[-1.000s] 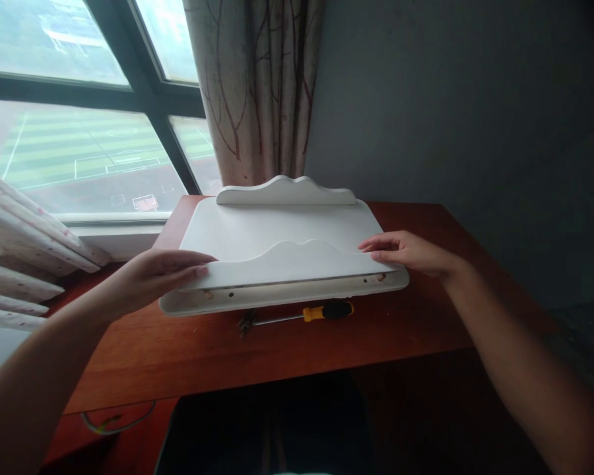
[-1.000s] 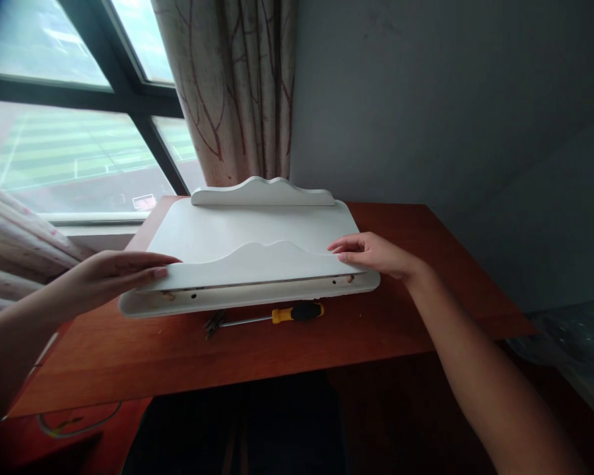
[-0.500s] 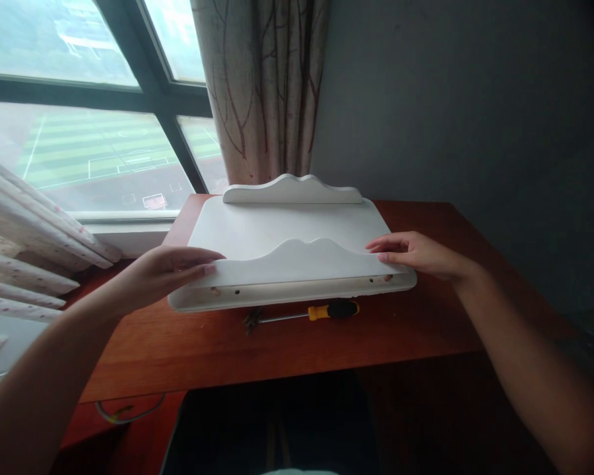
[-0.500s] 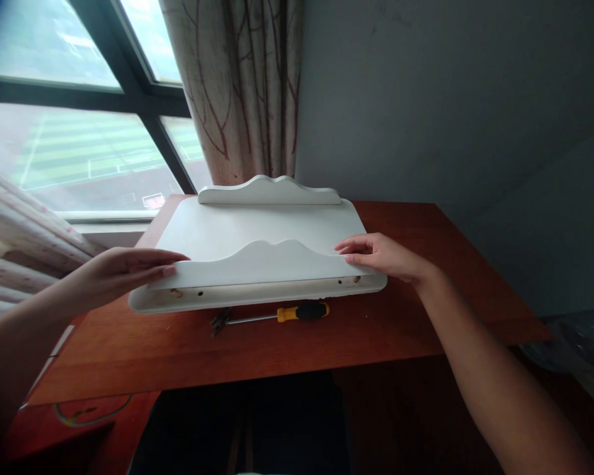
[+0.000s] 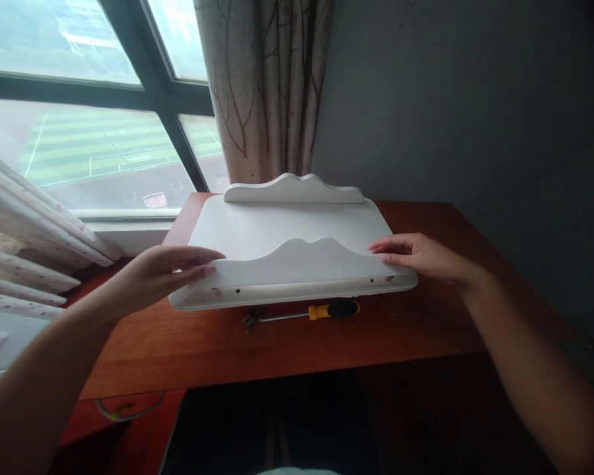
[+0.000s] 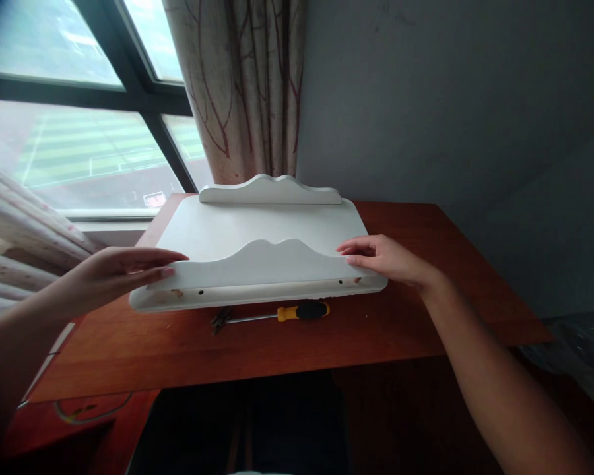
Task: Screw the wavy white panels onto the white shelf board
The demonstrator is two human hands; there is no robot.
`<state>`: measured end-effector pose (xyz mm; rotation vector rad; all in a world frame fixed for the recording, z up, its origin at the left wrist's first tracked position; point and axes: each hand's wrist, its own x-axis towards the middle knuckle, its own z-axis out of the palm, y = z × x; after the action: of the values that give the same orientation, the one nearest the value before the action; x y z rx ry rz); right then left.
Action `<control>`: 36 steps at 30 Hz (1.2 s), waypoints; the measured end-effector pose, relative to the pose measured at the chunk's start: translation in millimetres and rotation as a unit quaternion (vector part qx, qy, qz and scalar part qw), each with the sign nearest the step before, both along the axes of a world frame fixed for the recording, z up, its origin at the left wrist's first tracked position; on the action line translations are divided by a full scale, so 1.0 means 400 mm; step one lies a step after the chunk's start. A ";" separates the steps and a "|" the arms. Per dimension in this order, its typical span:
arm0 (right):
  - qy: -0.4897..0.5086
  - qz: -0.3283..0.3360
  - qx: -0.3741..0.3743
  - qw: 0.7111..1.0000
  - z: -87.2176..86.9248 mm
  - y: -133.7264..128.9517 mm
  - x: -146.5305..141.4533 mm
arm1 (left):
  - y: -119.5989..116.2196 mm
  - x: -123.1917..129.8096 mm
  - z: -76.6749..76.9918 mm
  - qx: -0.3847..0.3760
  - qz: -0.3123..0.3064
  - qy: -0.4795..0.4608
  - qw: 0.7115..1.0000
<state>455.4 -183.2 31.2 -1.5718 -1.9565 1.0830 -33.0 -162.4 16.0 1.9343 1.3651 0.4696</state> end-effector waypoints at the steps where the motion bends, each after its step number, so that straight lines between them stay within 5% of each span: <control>1: 0.001 0.000 0.000 1.000 0.000 -0.001 0.001 | -0.002 -0.001 -0.001 0.005 0.000 0.002 1.000; 12: -0.074 -0.032 0.097 0.992 0.013 -0.071 -0.004 | -0.064 -0.008 -0.012 0.162 0.019 0.065 0.984; 19: -0.135 0.013 0.197 0.971 0.008 -0.124 -0.014 | -0.109 0.011 -0.024 0.307 -0.019 0.036 0.951; 36: -0.127 0.005 0.213 0.969 -0.019 -0.127 -0.021 | -0.121 0.024 -0.036 0.340 -0.012 0.030 0.940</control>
<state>446.9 -233.9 23.5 -1.5110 -2.1808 0.4295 -23.5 -210.8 1.4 2.5221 1.3170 0.9770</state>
